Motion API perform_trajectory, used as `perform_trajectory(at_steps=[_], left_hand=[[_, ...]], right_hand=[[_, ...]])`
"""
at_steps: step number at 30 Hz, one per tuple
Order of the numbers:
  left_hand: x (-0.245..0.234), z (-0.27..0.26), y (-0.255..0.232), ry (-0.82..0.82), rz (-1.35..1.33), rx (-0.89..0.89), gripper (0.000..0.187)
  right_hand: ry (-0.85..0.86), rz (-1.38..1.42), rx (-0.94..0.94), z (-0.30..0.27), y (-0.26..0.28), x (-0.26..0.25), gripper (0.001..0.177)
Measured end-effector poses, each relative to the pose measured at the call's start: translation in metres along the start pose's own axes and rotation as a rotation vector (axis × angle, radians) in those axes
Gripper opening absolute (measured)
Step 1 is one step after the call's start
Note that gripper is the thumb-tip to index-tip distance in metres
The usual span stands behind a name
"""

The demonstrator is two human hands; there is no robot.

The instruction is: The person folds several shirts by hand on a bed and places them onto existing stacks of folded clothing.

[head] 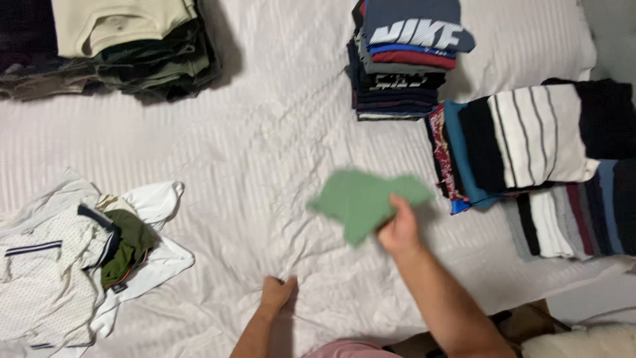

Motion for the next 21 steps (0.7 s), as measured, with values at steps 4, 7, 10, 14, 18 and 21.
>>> perform_trajectory(at_steps=[4,7,10,14,18,21], left_hand=[[0.004,0.009,0.004,-0.107,0.053,0.101,0.063],[-0.001,-0.002,-0.001,-0.085,0.049,-0.066,0.063],[-0.006,-0.004,-0.010,-0.038,-0.033,-0.118,0.055],[-0.001,0.009,-0.001,-0.049,0.002,-0.227,0.066],[-0.001,0.014,0.000,-0.072,0.029,-0.223,0.063],[0.001,0.020,0.002,-0.064,0.021,-0.245,0.066]], right_hand=[[0.099,0.088,-0.162,0.049,0.102,0.145,0.063],[0.248,0.166,-0.287,0.101,0.166,0.223,0.057],[0.261,0.133,-0.380,0.161,0.201,0.259,0.030],[0.059,-0.196,-0.340,0.269,0.194,0.226,0.072],[-0.143,-0.360,-0.332,0.329,0.178,0.178,0.060],[-0.230,-0.398,-0.394,0.336,0.175,0.174,0.053]])
Point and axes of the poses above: each hand's wrist, its own z-axis towards the middle knuckle, its own x-axis out of the palm, y = z × x, the point moved 3 cm from there along z, towards the middle knuckle, and after that the axes turned 6 degrees about -x, right-handed, at the moved point
